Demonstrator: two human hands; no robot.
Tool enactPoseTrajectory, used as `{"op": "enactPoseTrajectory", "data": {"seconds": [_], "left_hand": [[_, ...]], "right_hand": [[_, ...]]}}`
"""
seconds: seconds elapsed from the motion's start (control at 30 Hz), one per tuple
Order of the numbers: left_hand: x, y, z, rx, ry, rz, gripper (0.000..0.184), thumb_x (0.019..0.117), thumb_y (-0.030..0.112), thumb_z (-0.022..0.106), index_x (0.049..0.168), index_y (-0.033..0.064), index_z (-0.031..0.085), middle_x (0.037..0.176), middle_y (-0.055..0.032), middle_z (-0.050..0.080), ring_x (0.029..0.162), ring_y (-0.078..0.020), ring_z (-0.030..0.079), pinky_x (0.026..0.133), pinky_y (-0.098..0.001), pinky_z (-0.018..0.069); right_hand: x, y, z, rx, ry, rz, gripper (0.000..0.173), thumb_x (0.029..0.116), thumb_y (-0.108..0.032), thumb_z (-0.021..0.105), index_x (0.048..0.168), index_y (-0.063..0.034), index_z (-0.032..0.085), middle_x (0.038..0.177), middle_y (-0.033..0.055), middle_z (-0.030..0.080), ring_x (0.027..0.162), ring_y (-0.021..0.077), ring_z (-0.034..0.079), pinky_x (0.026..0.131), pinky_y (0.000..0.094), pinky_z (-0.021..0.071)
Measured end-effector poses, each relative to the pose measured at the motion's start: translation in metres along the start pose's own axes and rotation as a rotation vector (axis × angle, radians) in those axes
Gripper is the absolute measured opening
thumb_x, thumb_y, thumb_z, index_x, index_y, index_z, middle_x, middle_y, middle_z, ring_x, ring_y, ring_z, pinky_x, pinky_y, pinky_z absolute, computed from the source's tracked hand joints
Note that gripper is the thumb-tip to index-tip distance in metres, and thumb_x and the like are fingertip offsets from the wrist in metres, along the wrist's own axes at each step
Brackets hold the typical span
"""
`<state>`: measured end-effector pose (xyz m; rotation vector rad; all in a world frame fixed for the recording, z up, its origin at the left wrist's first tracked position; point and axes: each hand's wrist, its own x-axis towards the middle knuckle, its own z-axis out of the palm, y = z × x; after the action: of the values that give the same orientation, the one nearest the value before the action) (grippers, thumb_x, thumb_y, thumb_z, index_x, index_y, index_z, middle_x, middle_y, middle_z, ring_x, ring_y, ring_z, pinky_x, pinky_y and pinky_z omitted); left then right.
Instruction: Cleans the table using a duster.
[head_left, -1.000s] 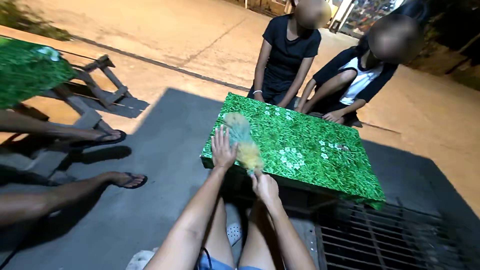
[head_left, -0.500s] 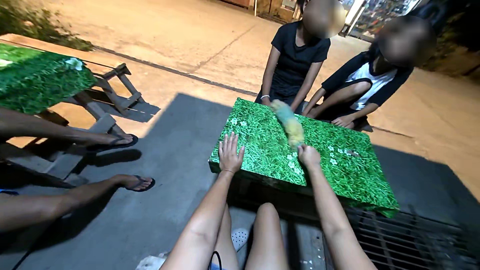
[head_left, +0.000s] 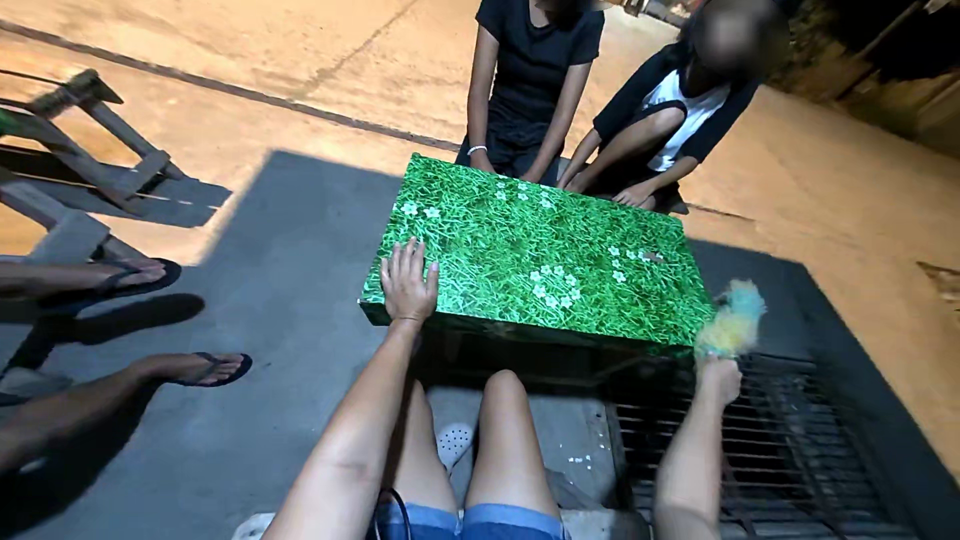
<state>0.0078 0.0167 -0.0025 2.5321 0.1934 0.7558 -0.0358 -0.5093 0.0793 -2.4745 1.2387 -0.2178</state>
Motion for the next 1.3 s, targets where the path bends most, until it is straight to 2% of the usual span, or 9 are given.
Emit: {"op": "enactPoseTrajectory", "data": {"seconds": [0.17,0.3,0.5,0.7,0.87,0.97,1.07,1.17,1.3], "left_hand": [[0.002,0.0,0.001,0.019,0.002,-0.006,0.065,0.1083,0.05,0.02,0.154,0.0133,0.047,0.165,-0.0086,0.038,0.155,-0.0356,0.029,0.123,-0.0623,0.0154],[0.002,0.002,-0.001,0.029,-0.002,-0.014,0.064,0.1086,0.049,0.02,0.154,0.0126,0.047,0.165,-0.0097,0.038,0.155,-0.0359,0.029,0.124,-0.0617,0.0155],[0.001,0.004,-0.002,0.028,0.022,-0.052,0.063,0.109,0.045,0.025,0.159,0.009,0.038,0.167,-0.0102,0.034,0.156,-0.0332,0.027,0.125,-0.0573,0.0168],[0.0,0.004,0.001,0.034,0.117,-0.051,0.068,0.1082,0.047,0.027,0.161,0.0041,0.03,0.169,-0.0135,0.029,0.157,-0.0344,0.023,0.126,-0.0566,0.0167],[0.002,0.001,0.006,0.05,0.068,-0.075,0.071,0.1076,0.054,0.021,0.163,0.01,0.027,0.172,-0.0062,0.023,0.159,-0.0286,0.017,0.128,-0.0537,0.012],[0.006,0.001,0.004,0.054,0.027,-0.091,0.07,0.1076,0.054,0.021,0.164,0.0115,0.026,0.172,-0.004,0.022,0.16,-0.0275,0.015,0.128,-0.0538,0.0117],[0.007,-0.004,0.01,0.049,0.037,-0.073,0.071,0.1073,0.055,0.023,0.164,0.0125,0.027,0.172,-0.0034,0.024,0.159,-0.0276,0.017,0.127,-0.0541,0.0131],[0.006,-0.003,0.01,0.028,0.042,-0.059,0.07,0.1074,0.052,0.026,0.163,0.0093,0.026,0.171,-0.0069,0.023,0.159,-0.0284,0.017,0.127,-0.0541,0.0132],[0.007,-0.003,0.008,0.031,0.017,-0.073,0.072,0.1074,0.055,0.023,0.163,0.0102,0.027,0.171,-0.0074,0.024,0.159,-0.0293,0.018,0.127,-0.055,0.0133]], "right_hand": [[-0.088,-0.021,0.027,-0.039,-0.118,-0.185,0.045,0.1111,-0.032,0.04,0.134,-0.0018,0.063,0.127,0.0287,0.067,0.119,0.0454,0.065,0.099,0.0627,0.0501],[-0.179,-0.062,0.045,-0.038,-0.329,-0.446,0.043,0.1114,-0.033,0.039,0.136,-0.0072,0.064,0.118,0.0236,0.072,0.111,0.0414,0.07,0.096,0.06,0.0532],[-0.287,-0.118,0.063,-0.169,-0.66,-1.0,0.044,0.1115,-0.036,0.039,0.141,-0.012,0.061,0.118,0.0191,0.073,0.115,0.0358,0.069,0.099,0.0539,0.0527],[-0.241,-0.214,0.087,-0.186,-0.494,-1.22,0.037,0.1089,-0.037,0.048,0.129,-0.0133,0.068,0.112,0.0238,0.072,0.106,0.0465,0.069,0.084,0.0673,0.0537],[-0.173,-0.298,0.133,-0.104,-0.326,-0.981,0.04,0.1097,-0.035,0.044,0.131,-0.0104,0.067,0.123,0.0258,0.069,0.115,0.0476,0.066,0.091,0.0686,0.0519],[-0.18,-0.319,0.141,-0.068,-0.311,-0.903,0.039,0.1088,-0.032,0.045,0.13,-0.007,0.066,0.125,0.0254,0.069,0.117,0.0462,0.066,0.092,0.0671,0.0519],[-0.225,-0.299,0.134,-0.144,-0.366,-1.042,0.04,0.1095,-0.031,0.044,0.131,-0.0039,0.063,0.122,0.0266,0.069,0.113,0.046,0.068,0.09,0.065,0.0541],[-0.253,-0.249,0.123,-0.192,-0.428,-1.263,0.038,0.1099,-0.036,0.045,0.133,-0.0106,0.062,0.107,0.0239,0.072,0.101,0.0455,0.071,0.081,0.0641,0.0562],[-0.208,-0.198,0.087,-0.266,-0.497,-1.186,0.042,0.1102,-0.041,0.044,0.143,-0.0198,0.06,0.113,0.0226,0.073,0.106,0.046,0.07,0.087,0.0664,0.0536]]}}
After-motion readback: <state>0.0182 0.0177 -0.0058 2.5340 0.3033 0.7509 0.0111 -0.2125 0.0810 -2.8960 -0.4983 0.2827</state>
